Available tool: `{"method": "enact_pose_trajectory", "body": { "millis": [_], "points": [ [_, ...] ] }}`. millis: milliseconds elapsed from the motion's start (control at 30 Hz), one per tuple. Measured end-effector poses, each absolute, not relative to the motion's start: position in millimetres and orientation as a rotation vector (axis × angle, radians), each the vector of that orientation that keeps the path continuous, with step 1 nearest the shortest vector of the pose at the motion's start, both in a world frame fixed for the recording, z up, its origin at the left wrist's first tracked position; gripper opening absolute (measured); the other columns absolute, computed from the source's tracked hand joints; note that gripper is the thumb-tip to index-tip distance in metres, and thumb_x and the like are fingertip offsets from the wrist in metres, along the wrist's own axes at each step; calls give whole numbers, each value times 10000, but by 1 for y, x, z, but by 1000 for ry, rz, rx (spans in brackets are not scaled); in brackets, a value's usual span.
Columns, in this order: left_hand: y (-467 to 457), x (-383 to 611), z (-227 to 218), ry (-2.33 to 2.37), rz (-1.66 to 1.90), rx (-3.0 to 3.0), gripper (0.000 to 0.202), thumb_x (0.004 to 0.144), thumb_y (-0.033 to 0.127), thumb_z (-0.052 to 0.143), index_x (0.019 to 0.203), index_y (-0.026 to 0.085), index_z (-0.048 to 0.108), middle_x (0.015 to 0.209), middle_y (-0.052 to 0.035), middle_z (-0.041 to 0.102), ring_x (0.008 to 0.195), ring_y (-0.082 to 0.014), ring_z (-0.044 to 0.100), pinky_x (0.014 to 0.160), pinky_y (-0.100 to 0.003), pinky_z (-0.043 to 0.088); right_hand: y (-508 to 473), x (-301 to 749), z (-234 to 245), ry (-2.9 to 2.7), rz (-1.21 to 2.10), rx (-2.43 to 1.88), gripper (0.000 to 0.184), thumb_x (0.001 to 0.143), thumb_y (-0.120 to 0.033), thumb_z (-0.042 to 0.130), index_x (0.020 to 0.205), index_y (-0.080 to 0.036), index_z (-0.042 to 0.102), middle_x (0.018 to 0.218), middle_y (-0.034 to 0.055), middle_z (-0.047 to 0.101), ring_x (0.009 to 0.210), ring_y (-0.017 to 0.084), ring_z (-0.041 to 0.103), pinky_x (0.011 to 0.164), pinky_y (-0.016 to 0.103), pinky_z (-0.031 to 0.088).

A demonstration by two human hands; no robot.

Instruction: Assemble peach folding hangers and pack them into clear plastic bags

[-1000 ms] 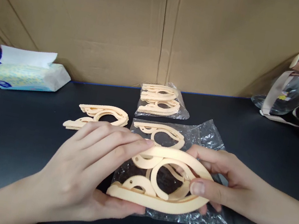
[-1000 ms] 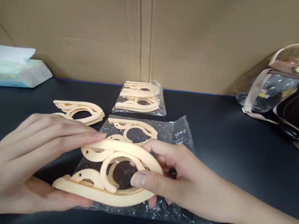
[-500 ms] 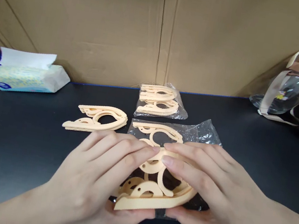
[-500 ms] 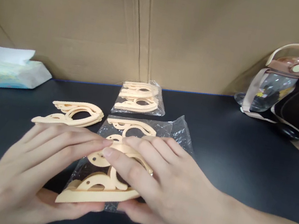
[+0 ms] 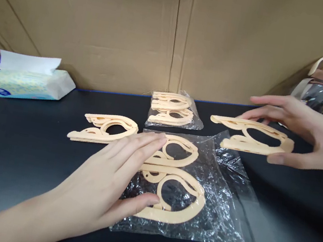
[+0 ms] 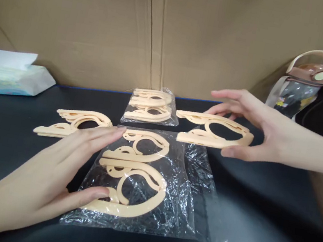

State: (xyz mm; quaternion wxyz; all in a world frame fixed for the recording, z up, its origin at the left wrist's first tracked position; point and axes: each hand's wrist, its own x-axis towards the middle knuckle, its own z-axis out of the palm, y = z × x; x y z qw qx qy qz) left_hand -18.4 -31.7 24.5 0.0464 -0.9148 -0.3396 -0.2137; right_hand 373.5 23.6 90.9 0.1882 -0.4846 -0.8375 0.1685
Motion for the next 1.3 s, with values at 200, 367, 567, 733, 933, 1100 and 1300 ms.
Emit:
{"method": "enact_pose_trajectory", "body": {
  "millis": [200, 367, 567, 733, 933, 1100, 1300],
  "points": [
    [-30, -20, 21, -1082, -604, -2871, 634, 1112, 547, 432, 1621, 190, 310, 1601, -127, 524, 1465, -286, 512, 1216, -402, 436, 20, 401, 85, -2544, 631, -1549, 707, 824, -431, 789, 1479, -314, 548, 1444, 107, 667, 1274, 284, 658, 1018, 390, 498],
    [-27, -22, 16, -1081, -566, -2948, 577, 1125, 533, 390, 1602, 208, 362, 1585, -130, 546, 1455, -281, 529, 1200, -432, 462, 14, 398, 79, -2590, 412, -1691, 796, 701, -200, 789, 1452, -360, 581, 1373, 69, 724, 1199, 260, 706, 947, 347, 532],
    [-25, -22, 14, -1094, -556, -3020, 547, 1113, 497, 460, 1594, 245, 400, 1568, -114, 570, 1435, -290, 540, 1187, -465, 466, 13, 367, 82, -2586, 495, -1473, 710, 783, -323, 769, 1454, -338, 540, 1370, 62, 718, 1163, 265, 719, 953, 339, 556],
    [-25, -23, 13, -1119, -556, -3022, 520, 1117, 511, 443, 1564, 247, 430, 1568, -107, 563, 1452, -282, 514, 1197, -466, 452, 13, 361, 82, -2562, 367, -1394, 666, 865, -370, 736, 1483, -355, 489, 1445, 58, 653, 1184, 251, 690, 958, 328, 552],
    [-24, -23, 13, -1124, -541, -3034, 506, 1106, 474, 483, 1560, 253, 454, 1565, -112, 567, 1445, -297, 529, 1186, -476, 473, 19, 355, 81, -2437, 384, -1325, 559, 941, -497, 655, 1446, -288, 542, 1103, 69, 756, 885, 208, 670, 795, 347, 552],
    [-25, -23, 14, -1126, -550, -3040, 516, 1110, 483, 472, 1574, 260, 438, 1568, -115, 560, 1450, -303, 522, 1187, -488, 469, 23, 346, 81, -2486, 438, -1348, 356, 962, -561, 635, 1114, -243, 684, 954, 63, 755, 779, 188, 661, 705, 333, 538],
    [-25, -23, 15, -1110, -580, -3039, 507, 1117, 503, 448, 1560, 258, 434, 1558, -93, 571, 1445, -267, 524, 1192, -438, 459, -16, 341, 71, -2649, 417, -1637, 324, 753, -507, 828, 894, -302, 621, 799, 14, 695, 575, 218, 652, 479, 349, 463]
  ]
}}
